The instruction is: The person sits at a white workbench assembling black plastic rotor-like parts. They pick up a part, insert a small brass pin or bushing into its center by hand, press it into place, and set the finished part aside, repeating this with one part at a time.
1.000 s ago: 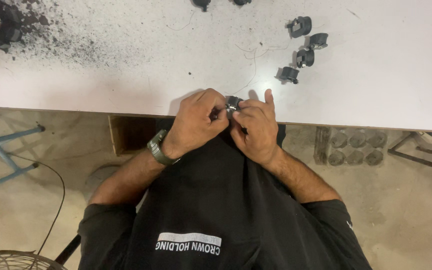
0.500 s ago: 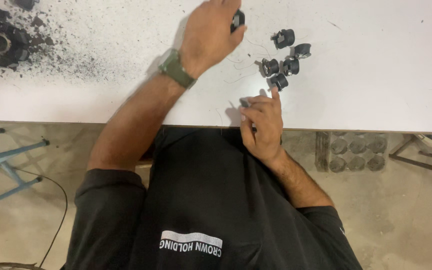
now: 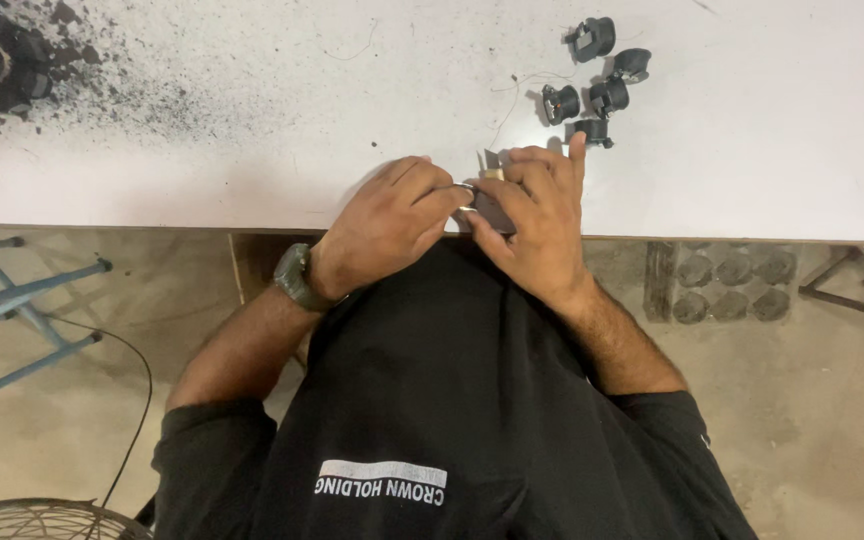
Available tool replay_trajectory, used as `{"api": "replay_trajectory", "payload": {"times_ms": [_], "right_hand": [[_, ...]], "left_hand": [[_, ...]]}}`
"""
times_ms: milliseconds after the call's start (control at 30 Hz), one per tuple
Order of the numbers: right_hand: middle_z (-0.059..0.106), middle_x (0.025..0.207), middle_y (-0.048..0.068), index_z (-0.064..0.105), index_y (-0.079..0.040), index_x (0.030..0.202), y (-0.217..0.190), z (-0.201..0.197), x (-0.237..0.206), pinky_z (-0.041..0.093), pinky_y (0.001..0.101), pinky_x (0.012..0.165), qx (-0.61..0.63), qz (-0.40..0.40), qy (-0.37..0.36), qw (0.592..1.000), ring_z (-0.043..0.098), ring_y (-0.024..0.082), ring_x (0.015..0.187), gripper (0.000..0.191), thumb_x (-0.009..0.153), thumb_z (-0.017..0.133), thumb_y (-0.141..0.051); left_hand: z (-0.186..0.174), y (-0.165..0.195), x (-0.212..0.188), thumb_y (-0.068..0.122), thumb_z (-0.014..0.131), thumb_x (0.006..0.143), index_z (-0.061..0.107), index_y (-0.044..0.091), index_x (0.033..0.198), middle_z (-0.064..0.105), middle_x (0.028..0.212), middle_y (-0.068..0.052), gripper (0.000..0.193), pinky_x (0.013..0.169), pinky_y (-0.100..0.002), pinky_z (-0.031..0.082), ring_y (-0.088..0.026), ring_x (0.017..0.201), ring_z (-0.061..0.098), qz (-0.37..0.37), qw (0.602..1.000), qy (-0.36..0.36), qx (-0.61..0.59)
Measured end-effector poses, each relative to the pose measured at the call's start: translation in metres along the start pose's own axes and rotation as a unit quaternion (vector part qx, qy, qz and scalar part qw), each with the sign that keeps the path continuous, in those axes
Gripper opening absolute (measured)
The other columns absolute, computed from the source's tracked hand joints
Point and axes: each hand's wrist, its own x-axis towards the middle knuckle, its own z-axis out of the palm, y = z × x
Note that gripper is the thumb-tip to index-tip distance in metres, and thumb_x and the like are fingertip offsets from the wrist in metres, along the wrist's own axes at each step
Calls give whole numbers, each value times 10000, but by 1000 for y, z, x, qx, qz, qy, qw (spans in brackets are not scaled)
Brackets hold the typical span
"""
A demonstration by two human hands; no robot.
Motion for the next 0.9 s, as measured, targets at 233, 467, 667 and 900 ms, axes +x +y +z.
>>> {"api": "replay_trajectory", "payload": {"times_ms": [233,467,667,900], "right_hand": [[565,1076,93,714,-77,1056,0,9,-6,127,647,1283,-25,21,50,998,541,325,1221,337,804,908,-190],[570,966,62,751,-114,1080,0,11,-27,36,608,1279,-11,-83,139,987,593,298,1146,282,819,838,-51],[675,1048,94,570,-80,1115,6,23,-25,51,644,1286,56,-51,86,993,616,282,1196,329,876,781,0],[669,991,76,609,-73,1055,3,25,-22,88,645,1283,52,-55,89,993,645,279,1150,312,825,789,38]], "left_hand": [[3,3,-12,128,787,922,726,58,1111,627,1319,-88,210,1140,-458,472,-262,1294,581,59,986,53,146],[22,15,-21,116,808,880,749,113,1055,606,1369,-55,185,1218,-487,350,-252,1344,538,-65,986,105,113],[32,17,-22,114,841,880,747,123,1044,610,1356,-34,190,1212,-510,325,-235,1322,553,-100,981,154,67],[38,16,-20,56,821,866,723,114,984,619,1352,-44,163,1240,-514,323,-254,1346,552,-111,977,172,56]]}}
